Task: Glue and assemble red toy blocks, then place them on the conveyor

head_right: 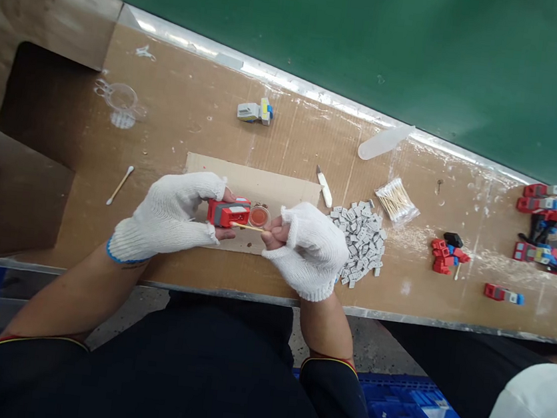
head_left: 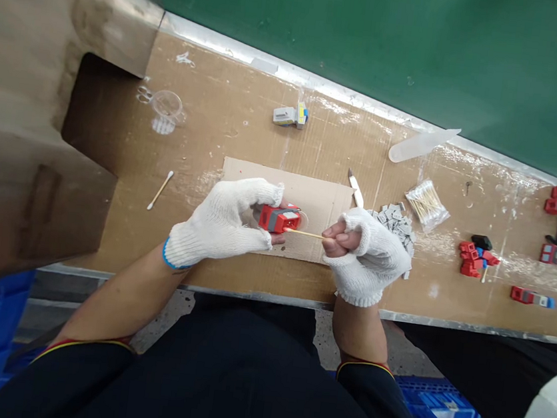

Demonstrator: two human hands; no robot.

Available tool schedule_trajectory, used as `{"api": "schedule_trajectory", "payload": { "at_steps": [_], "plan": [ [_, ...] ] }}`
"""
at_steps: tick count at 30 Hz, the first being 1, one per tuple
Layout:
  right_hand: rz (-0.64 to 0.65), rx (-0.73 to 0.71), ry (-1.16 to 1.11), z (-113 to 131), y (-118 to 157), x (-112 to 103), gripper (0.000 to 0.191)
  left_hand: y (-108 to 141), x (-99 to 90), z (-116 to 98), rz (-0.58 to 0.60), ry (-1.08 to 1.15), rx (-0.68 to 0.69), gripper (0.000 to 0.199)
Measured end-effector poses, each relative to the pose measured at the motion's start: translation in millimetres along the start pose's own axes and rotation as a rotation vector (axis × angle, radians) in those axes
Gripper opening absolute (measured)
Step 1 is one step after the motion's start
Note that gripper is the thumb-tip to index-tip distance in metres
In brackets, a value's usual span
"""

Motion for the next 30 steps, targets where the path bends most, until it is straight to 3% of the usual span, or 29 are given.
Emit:
{"api": "schedule_trajectory", "payload": {
  "at_steps": [14,19,22,30],
  "plan": [
    [0.030,-0.070,0.076,5,-8,-2,0.035,-1,-3.7,6,-0.018,0.040,-0.099,0.033],
    [-0.064,-0.054,0.041,1,-6,-14,0.034,-1,-3.3,4,-0.034,0.076,-0.085,0.033],
    [-0.133,-0.061,0.017,0,-2,-23,0.027,-1,0.3,3,-0.009,0.074,-0.093,0.032],
    [-0.086,-0.105,0.026,7,-3,-12,0.024,-3,7.8,-10,0.075,0.115,-0.043,0.025]
  ]
}}
Point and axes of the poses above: each hand's wrist, its own y-axis away from the middle knuckle, its own x-axis out of the palm, z = x × y, the point moved 10 cm from there along -y, towards the middle knuckle, and after that the axes turned 14 degrees about -z, right-handed, at the moved point
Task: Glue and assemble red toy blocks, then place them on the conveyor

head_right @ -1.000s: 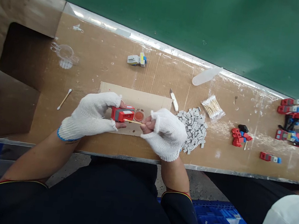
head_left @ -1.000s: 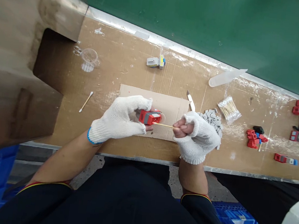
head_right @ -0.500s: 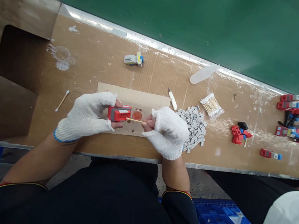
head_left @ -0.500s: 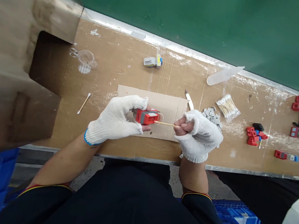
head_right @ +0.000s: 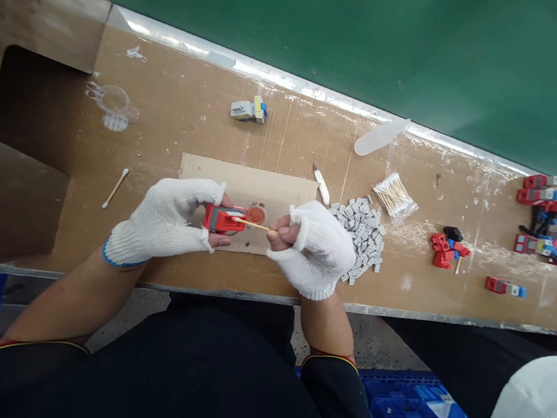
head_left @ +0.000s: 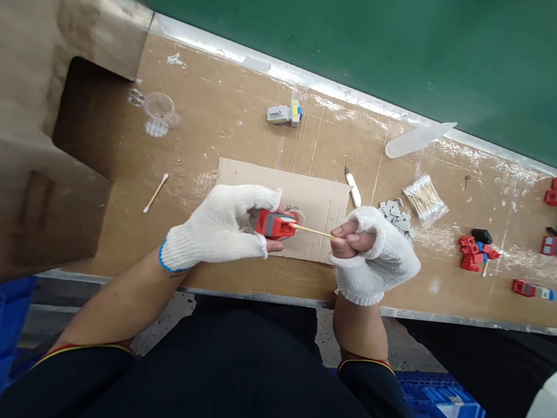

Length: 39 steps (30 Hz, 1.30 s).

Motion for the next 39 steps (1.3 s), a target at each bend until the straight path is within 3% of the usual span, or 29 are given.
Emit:
{"api": "schedule_trajectory", "payload": {
  "at_steps": [5,23,32,39],
  "plan": [
    [0.021,-0.012,0.055,2,0,3,0.029,2,-0.9,3,-0.016,0.004,-0.003,0.029],
    [0.061,0.045,0.031,-9,12,-2,0.020,-1,-0.6,4,-0.005,0.005,-0.064,0.025],
    [0.014,-0.013,0.074,1,0,0,0.027,-1,1.6,3,0.002,0.070,-0.083,0.023],
    [0.049,-0.009,0.045,1,2,3,0.023,0,-0.1,5,-0.009,0.084,-0.101,0.025]
  ]
}}
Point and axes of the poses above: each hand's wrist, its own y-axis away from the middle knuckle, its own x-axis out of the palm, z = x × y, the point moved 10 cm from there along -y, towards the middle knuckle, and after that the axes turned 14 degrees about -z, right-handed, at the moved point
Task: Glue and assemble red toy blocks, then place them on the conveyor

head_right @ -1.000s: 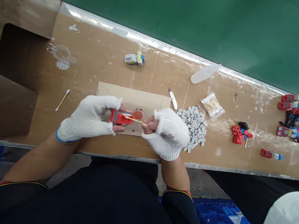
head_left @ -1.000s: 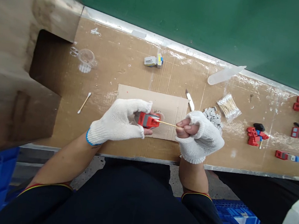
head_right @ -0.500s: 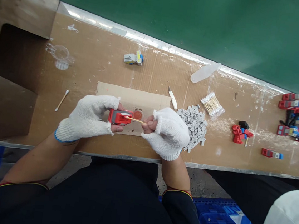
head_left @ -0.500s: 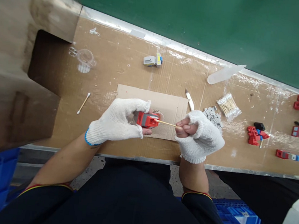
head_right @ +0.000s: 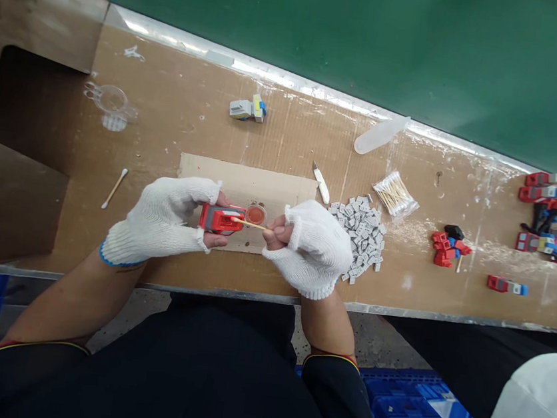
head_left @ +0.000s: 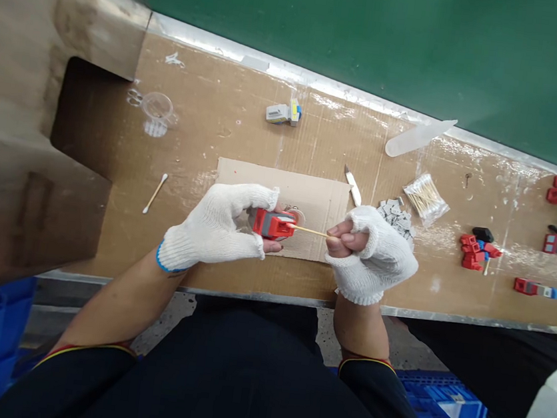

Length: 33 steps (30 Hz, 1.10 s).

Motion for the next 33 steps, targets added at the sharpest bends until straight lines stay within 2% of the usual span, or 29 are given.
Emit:
{"api": "schedule_trajectory", "payload": {
  "at_steps": [8,13,19,27,33],
  "plan": [
    [-0.012,-0.005,-0.012,2.1,-6.0,0.6,0.028,0.8,-1.2,1.3,-0.013,0.033,0.007,0.026],
    [-0.026,0.011,-0.044,-1.9,-3.7,-4.2,0.024,1.4,-3.3,5.3,-0.027,0.053,-0.028,0.034],
    [-0.037,0.015,-0.010,-5.6,-0.1,-6.7,0.022,3.3,-4.0,6.2,-0.034,0.069,-0.034,0.034],
    [-0.022,-0.002,-0.036,3.2,-7.0,0.1,0.028,2.8,-3.6,6.4,-0.031,0.060,-0.011,0.032],
    [-0.073,0.032,-0.037,-4.3,-2.5,-5.6,0.033,2.9,-3.4,2.3,-0.032,0.067,-0.031,0.030]
  ]
}}
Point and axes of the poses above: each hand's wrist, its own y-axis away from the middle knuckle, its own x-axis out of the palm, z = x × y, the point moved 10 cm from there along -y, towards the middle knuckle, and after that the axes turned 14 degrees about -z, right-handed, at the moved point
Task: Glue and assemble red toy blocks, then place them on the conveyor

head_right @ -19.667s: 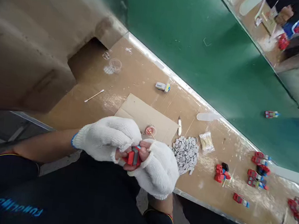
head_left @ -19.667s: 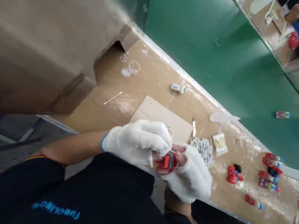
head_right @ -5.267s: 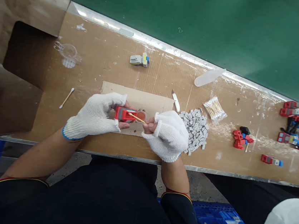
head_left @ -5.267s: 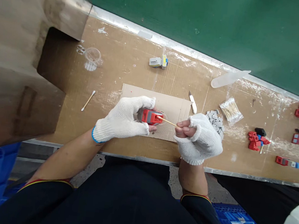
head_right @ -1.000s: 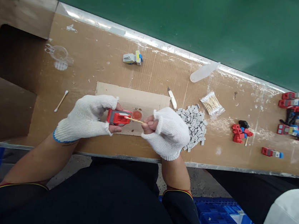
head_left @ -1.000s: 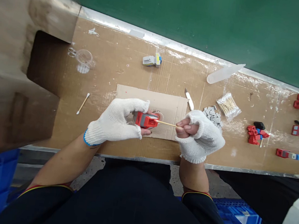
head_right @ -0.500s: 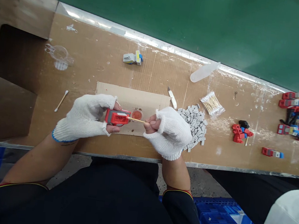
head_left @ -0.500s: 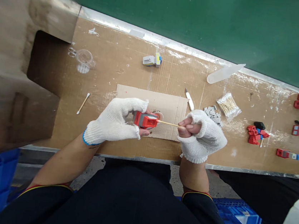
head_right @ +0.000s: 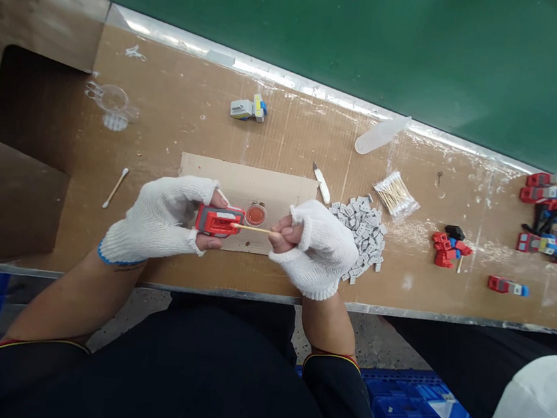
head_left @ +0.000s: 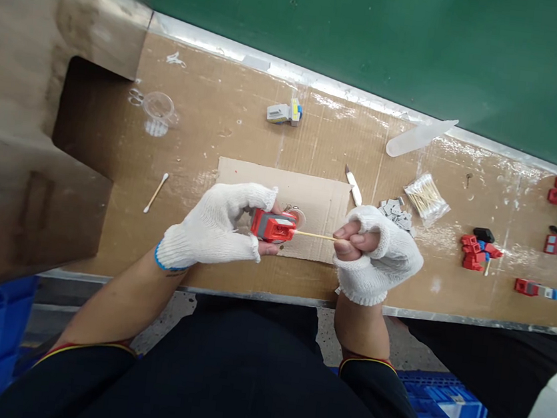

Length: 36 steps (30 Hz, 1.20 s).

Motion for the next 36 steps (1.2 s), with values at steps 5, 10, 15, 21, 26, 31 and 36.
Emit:
{"api": "schedule_trajectory", "payload": {
  "at_steps": [5,10,15,21,26,31,36],
  "plan": [
    [-0.015,0.091,-0.100,-5,3,1,0.032,1,-0.8,2,-0.048,-0.026,0.007,0.033],
    [-0.011,0.110,-0.123,-4,5,4,0.027,4,-3.1,6,-0.098,-0.040,0.082,0.039],
    [-0.019,0.100,-0.112,-4,6,2,0.027,6,-3.7,3,-0.097,-0.042,0.148,0.037],
    [-0.006,0.096,-0.132,-3,5,3,0.019,6,-2.5,5,-0.075,-0.020,0.150,0.042],
    [0.008,0.075,-0.125,0,4,6,0.019,7,-2.3,8,-0.066,-0.023,0.129,0.044],
    [0.014,0.041,-0.068,4,2,8,0.028,5,-1.0,6,-0.062,-0.057,0.123,0.045],
    [0.041,0.041,-0.059,5,3,10,0.033,4,3.3,5,-0.022,-0.040,0.102,0.040]
  ]
}}
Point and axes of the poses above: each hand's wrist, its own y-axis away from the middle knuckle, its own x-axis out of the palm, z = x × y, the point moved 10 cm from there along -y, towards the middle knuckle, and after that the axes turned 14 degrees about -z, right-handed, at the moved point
